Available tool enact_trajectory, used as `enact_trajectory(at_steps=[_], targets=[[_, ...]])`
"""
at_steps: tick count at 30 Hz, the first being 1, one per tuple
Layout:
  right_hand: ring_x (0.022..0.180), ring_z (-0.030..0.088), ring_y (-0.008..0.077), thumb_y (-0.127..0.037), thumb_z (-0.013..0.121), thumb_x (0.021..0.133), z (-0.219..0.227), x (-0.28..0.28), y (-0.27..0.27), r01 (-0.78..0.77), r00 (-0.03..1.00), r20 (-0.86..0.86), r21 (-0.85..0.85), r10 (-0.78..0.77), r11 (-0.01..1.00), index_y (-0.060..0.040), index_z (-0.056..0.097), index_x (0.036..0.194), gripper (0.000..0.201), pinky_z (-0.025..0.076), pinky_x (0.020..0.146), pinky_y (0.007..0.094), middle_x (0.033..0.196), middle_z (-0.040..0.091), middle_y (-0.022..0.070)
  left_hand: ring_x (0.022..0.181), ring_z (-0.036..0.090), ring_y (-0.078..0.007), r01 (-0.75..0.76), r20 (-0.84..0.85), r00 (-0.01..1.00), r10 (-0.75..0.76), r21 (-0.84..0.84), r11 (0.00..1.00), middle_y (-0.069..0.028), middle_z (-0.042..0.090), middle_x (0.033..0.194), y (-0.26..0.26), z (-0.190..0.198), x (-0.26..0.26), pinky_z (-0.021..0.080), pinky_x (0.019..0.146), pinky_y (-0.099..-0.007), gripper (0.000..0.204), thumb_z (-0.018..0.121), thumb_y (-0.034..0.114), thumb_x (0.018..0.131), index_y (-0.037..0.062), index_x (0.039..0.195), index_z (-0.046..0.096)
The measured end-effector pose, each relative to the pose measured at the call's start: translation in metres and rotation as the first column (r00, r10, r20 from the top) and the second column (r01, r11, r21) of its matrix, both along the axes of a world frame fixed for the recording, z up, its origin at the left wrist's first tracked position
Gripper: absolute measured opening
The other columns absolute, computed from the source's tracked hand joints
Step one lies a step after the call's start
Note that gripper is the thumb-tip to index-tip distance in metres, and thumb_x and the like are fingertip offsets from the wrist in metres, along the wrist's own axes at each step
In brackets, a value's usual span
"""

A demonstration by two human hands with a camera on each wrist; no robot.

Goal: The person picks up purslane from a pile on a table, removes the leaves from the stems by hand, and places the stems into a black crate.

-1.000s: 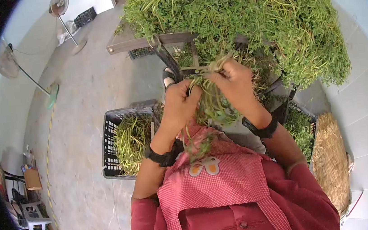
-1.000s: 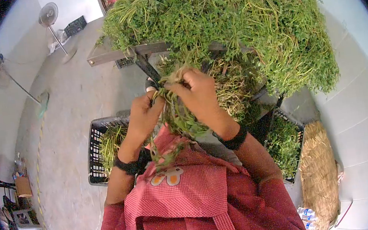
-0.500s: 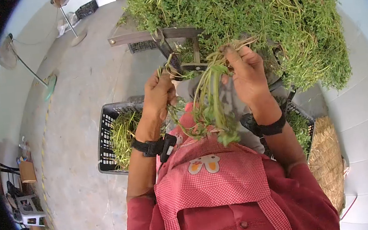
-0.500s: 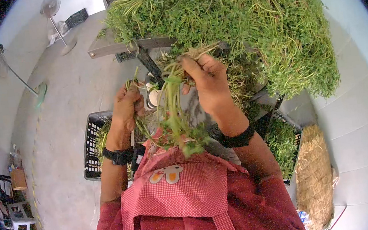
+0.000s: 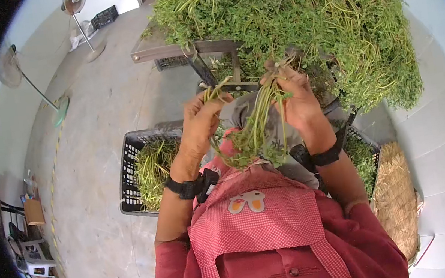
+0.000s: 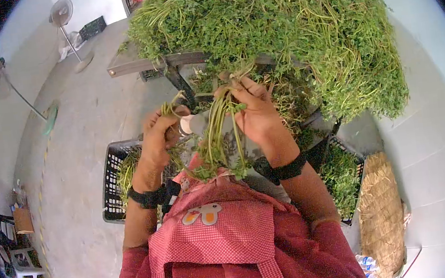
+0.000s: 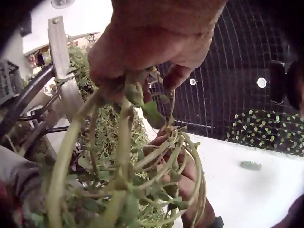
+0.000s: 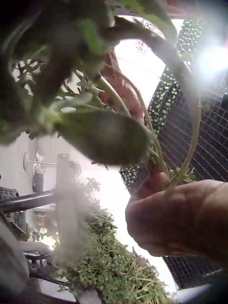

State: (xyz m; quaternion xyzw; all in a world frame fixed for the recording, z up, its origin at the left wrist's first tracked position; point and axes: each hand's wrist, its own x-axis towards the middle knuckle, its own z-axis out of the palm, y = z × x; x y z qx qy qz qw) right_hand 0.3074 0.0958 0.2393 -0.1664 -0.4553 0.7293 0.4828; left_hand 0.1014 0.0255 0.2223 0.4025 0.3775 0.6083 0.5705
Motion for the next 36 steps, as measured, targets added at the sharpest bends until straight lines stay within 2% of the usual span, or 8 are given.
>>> enact_trajectory(at_steps=[9, 13, 17, 21, 26, 29, 32, 36], targets=[[0.078, 0.061, 0.0140, -0.012, 0.056, 0.088, -0.003, -0.018, -0.006, 0.137, 0.989, 0.049, 0.074, -0.141, 0.988, -0.0023, 0.055, 0.106, 0.021, 0.049, 0.067, 0.0266, 0.089, 0.064, 0.0086, 0.067, 0.052, -0.0021, 0.130, -0.175, 0.978, -0.117, 0.068, 0.989, 0.0025, 0.060, 0.080, -0.004, 0.004, 0.034, 0.041, 0.055, -0.0173, 0.025, 0.063, 0.022, 0.085, 0.0026, 0.100, 0.061], [0.070, 0.057, 0.0075, -0.014, 0.061, 0.084, 0.000, -0.020, -0.010, 0.367, 0.902, 0.157, 0.209, -0.402, 0.906, -0.0023, 0.062, 0.093, 0.015, 0.046, 0.062, 0.0236, 0.081, 0.063, 0.0022, 0.049, 0.047, -0.0035, 0.145, 0.113, 0.985, -0.134, -0.095, 0.985, 0.0019, 0.055, 0.063, 0.004, -0.002, 0.029, 0.031, 0.039, -0.0175, 0.019, 0.059, 0.022, 0.087, 0.0041, 0.092, 0.061], [0.059, 0.053, 0.0052, -0.016, 0.068, 0.077, 0.004, -0.017, -0.013, 0.438, 0.690, 0.423, 0.403, -0.588, 0.804, -0.0005, 0.064, 0.084, 0.017, 0.044, 0.053, 0.0243, 0.070, 0.062, 0.0005, 0.044, 0.043, -0.0040, 0.107, 0.111, 0.990, -0.091, -0.154, 0.982, 0.0021, 0.052, 0.060, 0.004, -0.001, 0.030, 0.025, 0.035, -0.0175, 0.016, 0.057, 0.021, 0.088, 0.0056, 0.088, 0.060], [0.057, 0.052, 0.0054, -0.017, 0.069, 0.075, 0.007, -0.021, -0.014, 0.442, 0.623, 0.369, 0.563, -0.690, 0.699, 0.0013, 0.063, 0.081, 0.020, 0.043, 0.053, 0.0236, 0.067, 0.062, 0.0020, 0.050, 0.047, -0.0037, 0.112, 0.097, 0.991, -0.096, -0.176, 0.978, 0.0020, 0.056, 0.066, 0.004, -0.002, 0.034, 0.031, 0.040, -0.0180, 0.015, 0.059, 0.018, 0.087, 0.0043, 0.089, 0.061], [0.059, 0.052, 0.0058, -0.015, 0.068, 0.076, 0.013, -0.023, -0.012, 0.363, 0.516, 0.393, 0.704, -0.761, 0.610, 0.0004, 0.061, 0.081, 0.018, 0.043, 0.054, 0.0233, 0.068, 0.062, 0.0038, 0.064, 0.054, -0.0048, 0.042, -0.295, 0.955, 0.026, 0.220, 0.975, 0.0009, 0.062, 0.081, 0.016, -0.024, 0.034, 0.041, 0.049, -0.0213, 0.016, 0.061, 0.012, 0.085, 0.0026, 0.098, 0.062], [0.055, 0.051, 0.0056, -0.020, 0.066, 0.079, 0.005, -0.026, -0.004, 0.348, 0.730, 0.291, 0.622, -0.619, 0.702, -0.0005, 0.061, 0.085, 0.021, 0.041, 0.051, 0.0224, 0.064, 0.060, 0.0036, 0.064, 0.056, -0.0068, 0.051, -0.343, 0.939, 0.003, 0.148, 0.988, 0.0008, 0.061, 0.078, 0.014, -0.018, 0.031, 0.045, 0.052, -0.0218, 0.016, 0.060, 0.013, 0.085, 0.0012, 0.097, 0.062], [0.049, 0.049, 0.0062, -0.025, 0.061, 0.084, 0.009, -0.019, -0.007, 0.169, 0.765, 0.479, 0.496, -0.431, 0.851, -0.0012, 0.060, 0.089, 0.025, 0.039, 0.045, 0.0215, 0.059, 0.058, 0.0034, 0.062, 0.049, -0.0031, 0.162, -0.091, 0.981, -0.173, -0.118, 0.980, 0.0038, 0.060, 0.076, 0.006, 0.000, 0.027, 0.042, 0.055, -0.0201, 0.016, 0.055, 0.010, 0.088, 0.0015, 0.100, 0.062], [0.041, 0.049, 0.0084, -0.027, 0.058, 0.087, 0.016, -0.012, -0.011, 0.039, 0.730, 0.598, 0.447, -0.331, 0.894, 0.0012, 0.061, 0.085, 0.029, 0.038, 0.039, 0.0228, 0.053, 0.055, 0.0040, 0.067, 0.048, -0.0040, 0.203, -0.071, 0.976, -0.204, -0.025, 0.979, 0.0026, 0.058, 0.077, 0.011, -0.017, 0.027, 0.042, 0.060, -0.0211, 0.016, 0.053, 0.013, 0.090, 0.0004, 0.098, 0.061]])
